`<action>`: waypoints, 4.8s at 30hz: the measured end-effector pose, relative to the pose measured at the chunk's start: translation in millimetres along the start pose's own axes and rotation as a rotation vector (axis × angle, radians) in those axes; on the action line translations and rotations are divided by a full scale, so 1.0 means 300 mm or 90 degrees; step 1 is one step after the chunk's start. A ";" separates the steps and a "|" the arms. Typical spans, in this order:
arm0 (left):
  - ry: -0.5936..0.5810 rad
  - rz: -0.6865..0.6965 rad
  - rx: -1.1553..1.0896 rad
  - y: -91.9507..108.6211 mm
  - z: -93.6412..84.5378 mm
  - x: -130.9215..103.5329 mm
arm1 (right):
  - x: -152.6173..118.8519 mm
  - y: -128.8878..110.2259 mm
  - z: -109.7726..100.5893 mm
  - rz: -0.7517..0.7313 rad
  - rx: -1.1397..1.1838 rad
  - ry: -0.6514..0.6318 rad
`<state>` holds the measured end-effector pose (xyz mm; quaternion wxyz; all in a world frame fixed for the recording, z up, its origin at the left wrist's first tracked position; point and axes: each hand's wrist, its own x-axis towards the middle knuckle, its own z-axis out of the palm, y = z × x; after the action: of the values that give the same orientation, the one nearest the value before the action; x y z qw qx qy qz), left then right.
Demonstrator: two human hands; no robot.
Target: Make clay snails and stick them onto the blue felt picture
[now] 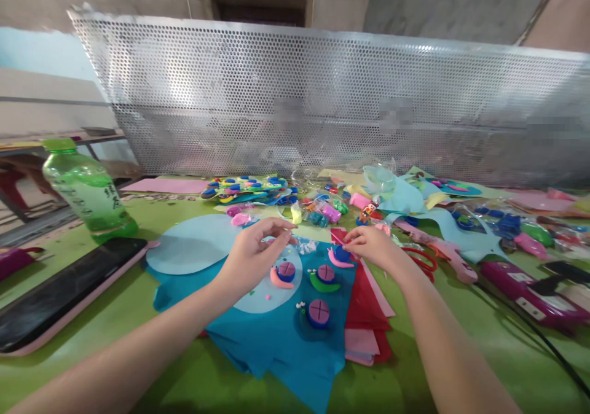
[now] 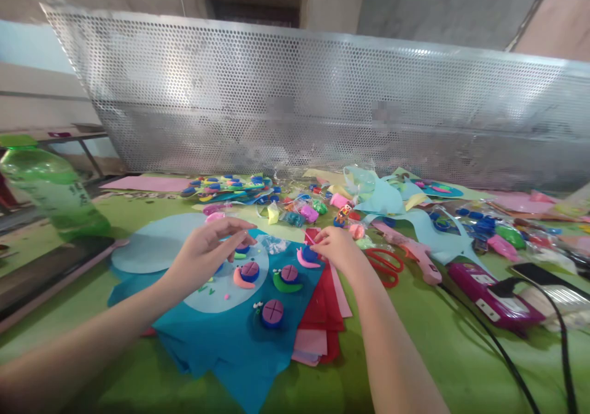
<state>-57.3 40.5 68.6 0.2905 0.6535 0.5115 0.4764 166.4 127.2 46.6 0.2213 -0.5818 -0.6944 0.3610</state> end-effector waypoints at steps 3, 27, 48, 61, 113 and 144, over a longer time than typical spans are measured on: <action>-0.007 -0.015 0.029 -0.004 0.005 0.001 | -0.022 -0.024 -0.015 -0.024 0.013 -0.005; -0.043 -0.125 -0.131 0.007 0.046 -0.025 | -0.109 -0.108 0.012 -0.294 0.273 -0.086; -0.028 -0.123 -0.103 0.006 0.046 -0.018 | -0.105 -0.105 0.015 -0.297 0.241 -0.091; -0.035 -0.123 -0.138 0.000 0.044 -0.020 | -0.101 -0.105 0.011 -0.288 0.235 -0.104; -0.002 0.062 0.120 -0.115 -0.014 0.084 | -0.022 -0.079 0.110 -0.425 -0.087 0.081; -0.055 -0.020 -0.018 -0.091 -0.001 0.068 | -0.024 -0.069 0.093 -0.472 -0.060 0.094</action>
<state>-68.0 68.1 51.8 0.3286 0.6611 0.5019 0.4506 134.5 112.2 45.2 0.3596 -0.3250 -0.8557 0.1815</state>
